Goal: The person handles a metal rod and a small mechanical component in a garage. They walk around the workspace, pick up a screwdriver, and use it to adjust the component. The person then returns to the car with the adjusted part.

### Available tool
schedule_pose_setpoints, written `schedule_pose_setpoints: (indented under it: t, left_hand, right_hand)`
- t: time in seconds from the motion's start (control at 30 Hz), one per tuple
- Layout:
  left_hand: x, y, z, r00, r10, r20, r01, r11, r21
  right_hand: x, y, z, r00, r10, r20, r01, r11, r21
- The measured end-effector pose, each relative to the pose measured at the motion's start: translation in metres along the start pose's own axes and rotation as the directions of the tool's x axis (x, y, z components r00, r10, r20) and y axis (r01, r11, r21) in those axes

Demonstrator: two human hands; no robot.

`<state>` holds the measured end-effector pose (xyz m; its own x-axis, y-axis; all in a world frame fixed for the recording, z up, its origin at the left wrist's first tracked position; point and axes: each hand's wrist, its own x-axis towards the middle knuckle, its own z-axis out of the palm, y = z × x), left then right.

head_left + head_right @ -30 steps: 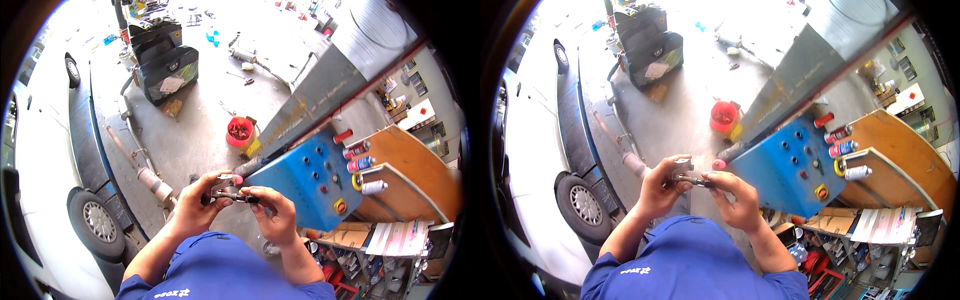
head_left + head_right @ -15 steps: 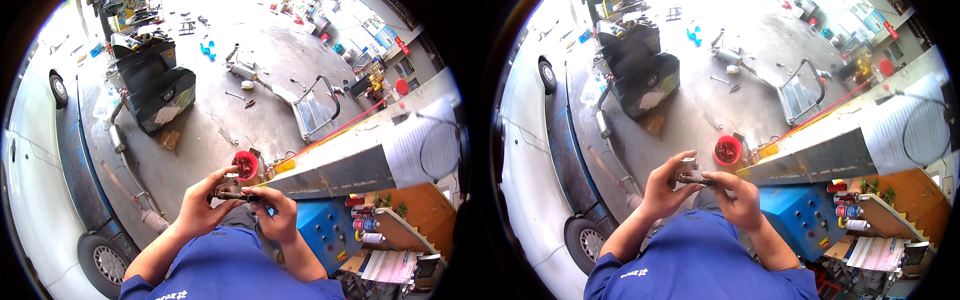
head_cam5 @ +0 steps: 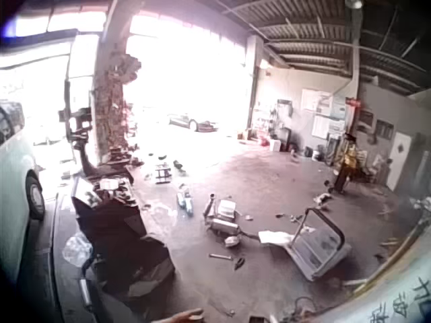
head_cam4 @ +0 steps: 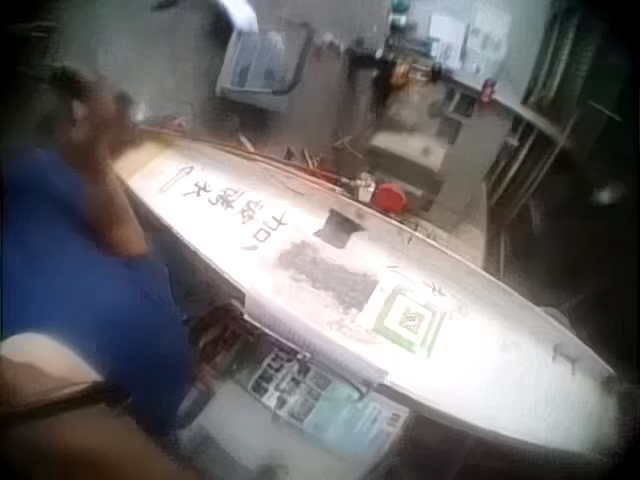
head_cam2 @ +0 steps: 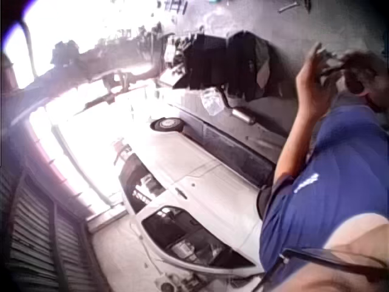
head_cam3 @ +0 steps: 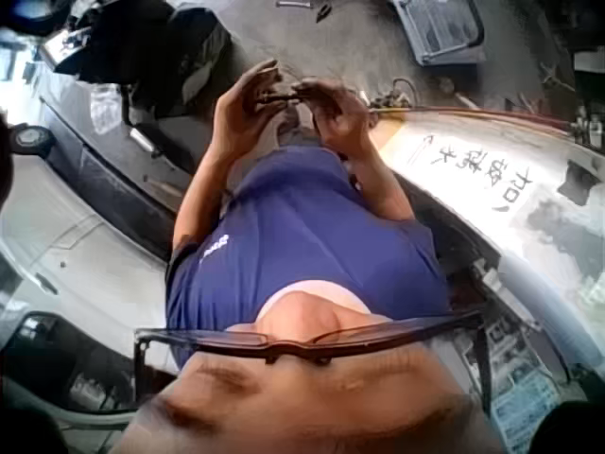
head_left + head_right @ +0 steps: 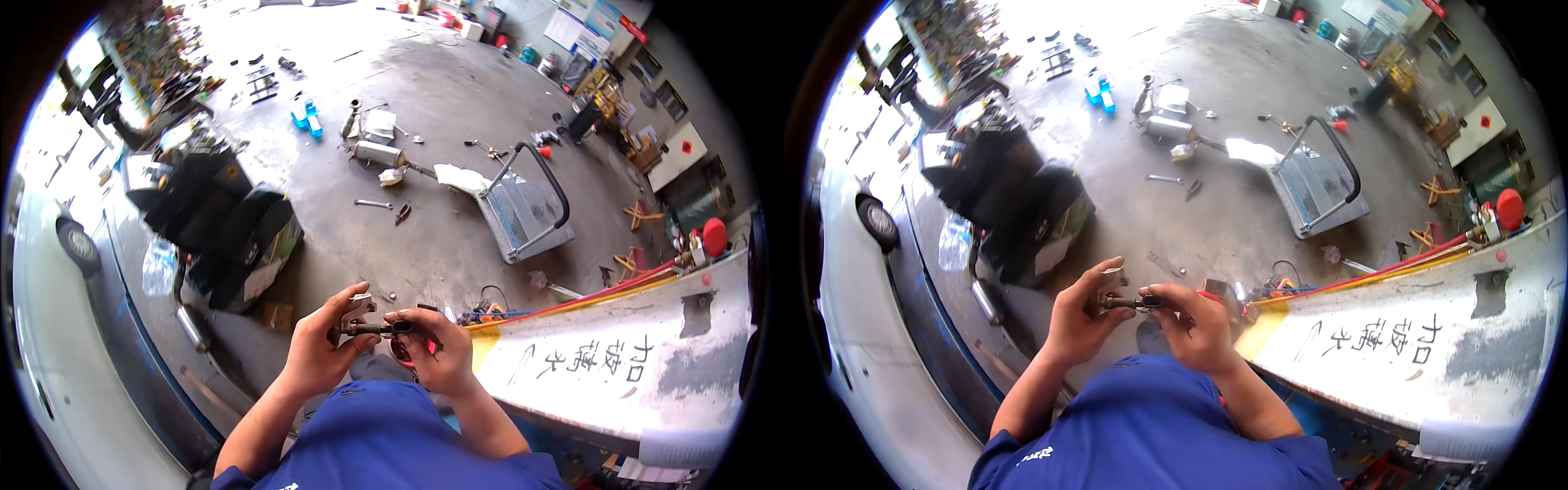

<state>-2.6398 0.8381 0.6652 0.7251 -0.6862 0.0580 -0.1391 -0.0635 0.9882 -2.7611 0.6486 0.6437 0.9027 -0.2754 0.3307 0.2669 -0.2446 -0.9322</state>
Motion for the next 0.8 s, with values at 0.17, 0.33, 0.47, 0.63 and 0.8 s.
schedule_pose_setpoints:
  t: [0.17, 0.33, 0.47, 0.63, 0.8]
  left_hand:
    - [0.143, -0.002, -0.025, 0.998, 0.063, -0.01, -0.062, 0.997, 0.054]
    - [0.264, -0.034, -0.046, 0.99, 0.018, -0.136, -0.032, 0.994, -0.104]
    - [0.372, -0.049, -0.054, 0.999, 0.03, -0.014, -0.032, 0.991, -0.128]
    - [0.529, -0.07, -0.058, 0.99, 0.033, 0.138, 0.001, 0.971, -0.24]
    - [0.695, -0.069, -0.033, 0.954, 0.038, 0.296, 0.048, 0.959, -0.281]
  right_hand:
    - [0.12, 0.044, -0.053, 0.984, -0.058, -0.167, 0.064, 0.997, 0.031]
    - [0.232, 0.08, -0.114, 0.952, 0.171, -0.255, -0.076, 0.936, 0.343]
    - [0.312, 0.127, -0.143, 0.89, 0.37, -0.268, -0.182, 0.825, 0.535]
    - [0.406, 0.187, -0.19, 0.815, 0.464, -0.347, -0.192, 0.781, 0.595]
    - [0.485, 0.224, -0.244, 0.736, 0.472, -0.485, -0.182, 0.828, 0.53]
